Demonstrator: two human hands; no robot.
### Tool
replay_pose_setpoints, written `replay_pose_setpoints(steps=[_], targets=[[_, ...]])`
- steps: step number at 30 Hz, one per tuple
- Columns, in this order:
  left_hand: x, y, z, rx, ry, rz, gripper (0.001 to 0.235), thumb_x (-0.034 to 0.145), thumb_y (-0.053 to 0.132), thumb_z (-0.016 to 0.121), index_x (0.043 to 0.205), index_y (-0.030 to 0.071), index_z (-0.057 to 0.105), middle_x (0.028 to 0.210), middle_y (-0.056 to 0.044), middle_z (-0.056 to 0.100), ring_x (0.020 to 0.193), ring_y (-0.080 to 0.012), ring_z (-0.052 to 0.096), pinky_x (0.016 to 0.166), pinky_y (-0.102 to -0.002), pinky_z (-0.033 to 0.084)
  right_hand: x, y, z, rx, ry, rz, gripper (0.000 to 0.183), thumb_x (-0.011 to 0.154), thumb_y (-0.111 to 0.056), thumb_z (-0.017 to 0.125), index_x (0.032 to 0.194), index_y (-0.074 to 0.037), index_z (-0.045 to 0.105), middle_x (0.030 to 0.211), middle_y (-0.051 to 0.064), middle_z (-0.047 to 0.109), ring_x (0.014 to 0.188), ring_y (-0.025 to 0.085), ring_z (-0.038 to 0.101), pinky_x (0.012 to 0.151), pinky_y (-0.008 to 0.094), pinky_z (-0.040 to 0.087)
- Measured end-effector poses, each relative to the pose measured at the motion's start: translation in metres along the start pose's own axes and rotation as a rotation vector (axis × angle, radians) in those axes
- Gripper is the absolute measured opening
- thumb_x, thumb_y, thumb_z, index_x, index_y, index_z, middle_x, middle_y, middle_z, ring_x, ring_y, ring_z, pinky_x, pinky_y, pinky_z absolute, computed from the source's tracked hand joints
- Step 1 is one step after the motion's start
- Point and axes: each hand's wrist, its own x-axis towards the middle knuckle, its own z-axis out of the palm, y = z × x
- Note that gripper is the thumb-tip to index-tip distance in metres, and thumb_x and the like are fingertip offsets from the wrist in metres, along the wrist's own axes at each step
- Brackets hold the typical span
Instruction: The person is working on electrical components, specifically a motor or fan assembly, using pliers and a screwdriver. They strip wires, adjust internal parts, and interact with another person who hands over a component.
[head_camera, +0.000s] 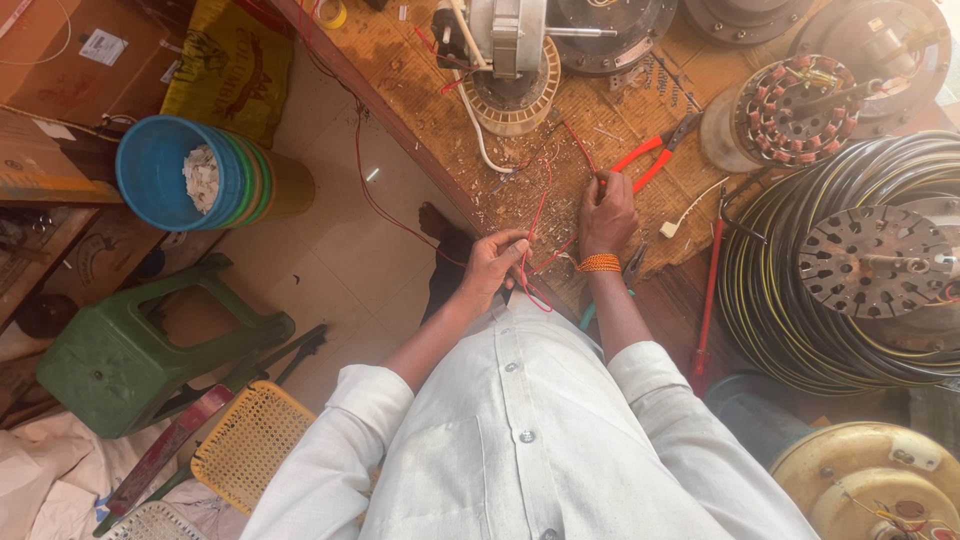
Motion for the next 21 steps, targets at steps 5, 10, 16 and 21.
replay_pose_setpoints(steps=[5,10,16,21], targets=[[-0.0004,0.0003,-0.0003,0.005,0.006,-0.003,0.038,0.095,0.030,0.071,0.120,0.002,0.070,0.092,-0.003,0.069,0.059,-0.0057,0.066,0.044,-0.019,0.043,0.0006,-0.0012,-0.0005,0.010,-0.002,-0.007,0.007,0.096,-0.014,0.070,0.097,-0.008,0.067,0.094,0.006,0.069,0.073,0.022,0.070,0.067,0.039,0.056],[-0.0015,-0.0004,-0.0004,0.005,0.007,-0.003,0.037,0.096,0.030,0.071,0.120,0.003,0.070,0.091,-0.002,0.069,0.059,-0.0057,0.066,0.044,-0.019,0.043,-0.0003,-0.0016,-0.0013,0.005,0.007,-0.010,0.007,0.095,-0.014,0.071,0.097,-0.008,0.067,0.094,0.006,0.070,0.073,0.023,0.070,0.067,0.039,0.056],[-0.0010,-0.0011,-0.0006,-0.007,-0.001,-0.004,0.035,0.096,0.028,0.070,0.121,0.003,0.070,0.091,-0.002,0.068,0.059,-0.0055,0.066,0.044,-0.019,0.043,0.0002,-0.0013,-0.0015,0.028,0.004,-0.008,0.007,0.095,-0.014,0.070,0.097,-0.007,0.067,0.095,0.007,0.070,0.074,0.024,0.070,0.068,0.039,0.056],[-0.0007,-0.0014,-0.0003,-0.008,0.002,-0.008,0.035,0.096,0.028,0.070,0.121,0.003,0.070,0.091,-0.002,0.068,0.059,-0.0055,0.065,0.044,-0.019,0.043,0.0004,-0.0022,-0.0029,0.022,-0.004,-0.001,0.007,0.095,-0.014,0.071,0.097,-0.007,0.067,0.094,0.007,0.070,0.074,0.025,0.070,0.068,0.040,0.055]])
